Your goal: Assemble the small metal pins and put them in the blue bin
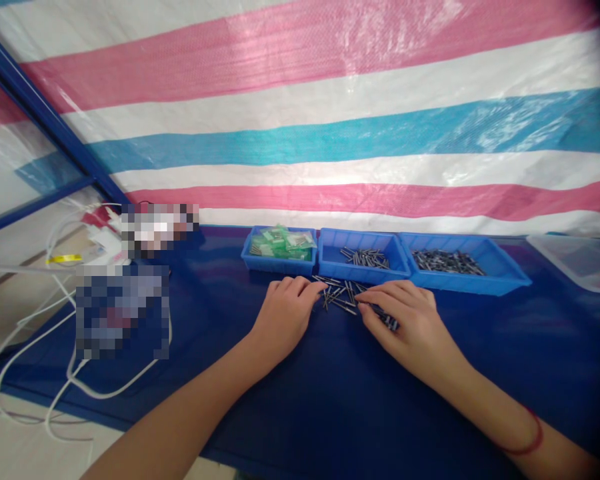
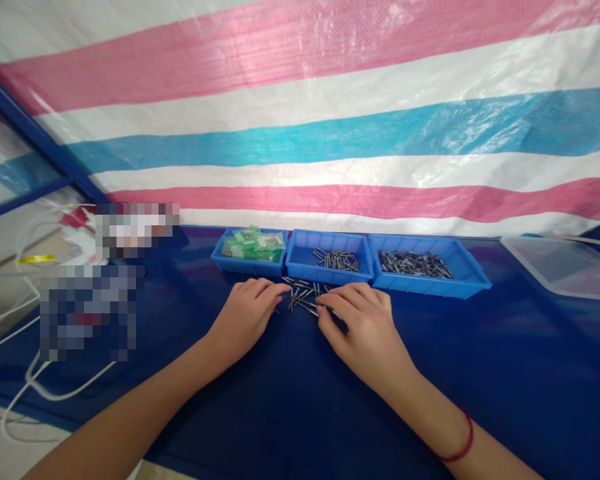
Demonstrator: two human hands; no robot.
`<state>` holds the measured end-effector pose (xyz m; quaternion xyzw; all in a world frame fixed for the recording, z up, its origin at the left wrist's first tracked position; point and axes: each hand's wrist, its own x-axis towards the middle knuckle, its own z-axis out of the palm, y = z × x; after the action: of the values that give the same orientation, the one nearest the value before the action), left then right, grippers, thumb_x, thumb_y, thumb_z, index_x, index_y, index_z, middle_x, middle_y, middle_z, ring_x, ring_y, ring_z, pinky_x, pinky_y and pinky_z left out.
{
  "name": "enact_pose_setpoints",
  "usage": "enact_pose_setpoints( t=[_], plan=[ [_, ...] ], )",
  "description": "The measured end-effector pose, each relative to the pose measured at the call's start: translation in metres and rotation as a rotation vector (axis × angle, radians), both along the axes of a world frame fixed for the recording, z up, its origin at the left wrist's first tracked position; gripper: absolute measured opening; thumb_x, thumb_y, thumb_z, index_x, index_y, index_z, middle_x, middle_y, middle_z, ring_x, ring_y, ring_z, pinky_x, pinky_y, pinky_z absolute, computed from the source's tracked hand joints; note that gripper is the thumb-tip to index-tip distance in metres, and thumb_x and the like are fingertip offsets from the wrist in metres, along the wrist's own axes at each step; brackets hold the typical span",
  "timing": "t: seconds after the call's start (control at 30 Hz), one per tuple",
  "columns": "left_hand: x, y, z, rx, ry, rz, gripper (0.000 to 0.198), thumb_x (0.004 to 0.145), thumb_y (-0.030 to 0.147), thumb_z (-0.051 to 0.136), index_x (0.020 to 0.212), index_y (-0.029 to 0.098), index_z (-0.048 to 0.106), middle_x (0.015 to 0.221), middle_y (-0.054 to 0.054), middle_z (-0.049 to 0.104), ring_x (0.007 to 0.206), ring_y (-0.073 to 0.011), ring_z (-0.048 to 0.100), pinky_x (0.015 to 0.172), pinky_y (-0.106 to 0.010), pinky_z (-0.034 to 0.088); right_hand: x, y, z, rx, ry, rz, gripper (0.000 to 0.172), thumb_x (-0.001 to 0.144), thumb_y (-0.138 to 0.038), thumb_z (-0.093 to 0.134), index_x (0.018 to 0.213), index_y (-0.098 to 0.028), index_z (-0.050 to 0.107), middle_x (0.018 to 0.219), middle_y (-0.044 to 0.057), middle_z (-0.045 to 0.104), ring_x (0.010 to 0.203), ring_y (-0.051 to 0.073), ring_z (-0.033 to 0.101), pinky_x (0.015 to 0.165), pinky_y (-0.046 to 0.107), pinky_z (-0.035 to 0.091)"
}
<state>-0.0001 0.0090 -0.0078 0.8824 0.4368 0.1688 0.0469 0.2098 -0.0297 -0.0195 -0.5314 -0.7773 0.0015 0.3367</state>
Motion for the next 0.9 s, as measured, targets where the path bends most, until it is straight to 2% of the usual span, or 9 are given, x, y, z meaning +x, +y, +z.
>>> enact_pose_setpoints(
  t=[0.07,0.17,0.3,0.4,0.5,0.7,0.8,0.9],
  plan=[
    [0.003,-0.002,0.002,-0.104,-0.171,-0.079,0.028,0.097,0.022,0.040,0.121,0.020,0.055,0.106,-0.007,0.062,0.095,-0.0188,0.057,0.084,-0.033,0.044,-0.002,-0.002,0.001,-0.029,0.072,0.028,0.016,0.088,-0.029,0.055,0.096,-0.023,0.067,0.094,0.006,0.070,0.094,0.024,0.060,0.082,0.041,0.039],
    [0.008,-0.008,0.002,-0.394,-0.463,-0.183,0.028,0.096,0.025,0.043,0.121,0.019,0.052,0.098,-0.005,0.063,0.082,-0.0142,0.061,0.079,-0.028,0.047,-0.007,-0.006,0.001,-0.116,0.242,0.124,0.016,0.089,-0.029,0.055,0.099,-0.023,0.065,0.096,0.005,0.070,0.093,0.022,0.061,0.081,0.037,0.045],
    [0.017,-0.016,-0.008,-0.765,-0.803,-0.181,0.030,0.092,0.031,0.050,0.119,0.018,0.050,0.085,-0.001,0.059,0.064,-0.0092,0.058,0.065,-0.023,0.048,-0.014,-0.009,-0.001,-0.242,0.448,0.198,0.014,0.091,-0.028,0.052,0.092,-0.024,0.066,0.090,0.002,0.069,0.086,0.017,0.062,0.077,0.031,0.047],
    [0.021,-0.017,-0.015,-0.878,-0.980,-0.163,0.032,0.089,0.033,0.055,0.116,0.016,0.051,0.083,0.000,0.056,0.063,-0.0088,0.056,0.061,-0.022,0.047,-0.015,-0.009,-0.003,-0.293,0.522,0.192,0.013,0.089,-0.030,0.055,0.091,-0.024,0.066,0.088,0.002,0.069,0.083,0.016,0.062,0.074,0.029,0.048],
    [0.021,-0.017,-0.013,-0.887,-0.977,-0.158,0.032,0.090,0.035,0.054,0.115,0.016,0.053,0.084,-0.002,0.058,0.068,-0.0103,0.057,0.064,-0.023,0.046,-0.014,-0.009,-0.004,-0.329,0.575,0.182,0.014,0.089,-0.032,0.056,0.090,-0.023,0.066,0.086,0.002,0.068,0.081,0.017,0.062,0.072,0.029,0.048],
    [0.018,-0.018,0.003,-0.675,-0.659,-0.127,0.026,0.093,0.032,0.047,0.091,0.014,0.065,0.082,-0.002,0.063,0.073,-0.0117,0.055,0.069,-0.023,0.041,-0.012,-0.009,-0.004,-0.306,0.622,0.114,0.013,0.087,-0.033,0.058,0.090,-0.023,0.068,0.089,0.003,0.068,0.082,0.017,0.062,0.071,0.030,0.048],
    [0.019,-0.019,0.004,-0.656,-0.643,-0.130,0.027,0.093,0.034,0.048,0.091,0.014,0.065,0.080,-0.002,0.063,0.071,-0.0118,0.055,0.067,-0.022,0.041,-0.013,-0.009,-0.005,-0.330,0.659,0.091,0.015,0.085,-0.034,0.061,0.092,-0.023,0.068,0.090,0.003,0.068,0.082,0.018,0.062,0.069,0.030,0.048],
    [0.020,-0.019,0.003,-0.659,-0.681,-0.136,0.026,0.093,0.034,0.049,0.094,0.014,0.065,0.086,-0.003,0.066,0.079,-0.0136,0.058,0.073,-0.023,0.043,-0.014,-0.009,-0.005,-0.358,0.676,0.105,0.014,0.085,-0.034,0.061,0.089,-0.023,0.068,0.089,0.003,0.068,0.082,0.018,0.062,0.069,0.030,0.049]
  ],
)
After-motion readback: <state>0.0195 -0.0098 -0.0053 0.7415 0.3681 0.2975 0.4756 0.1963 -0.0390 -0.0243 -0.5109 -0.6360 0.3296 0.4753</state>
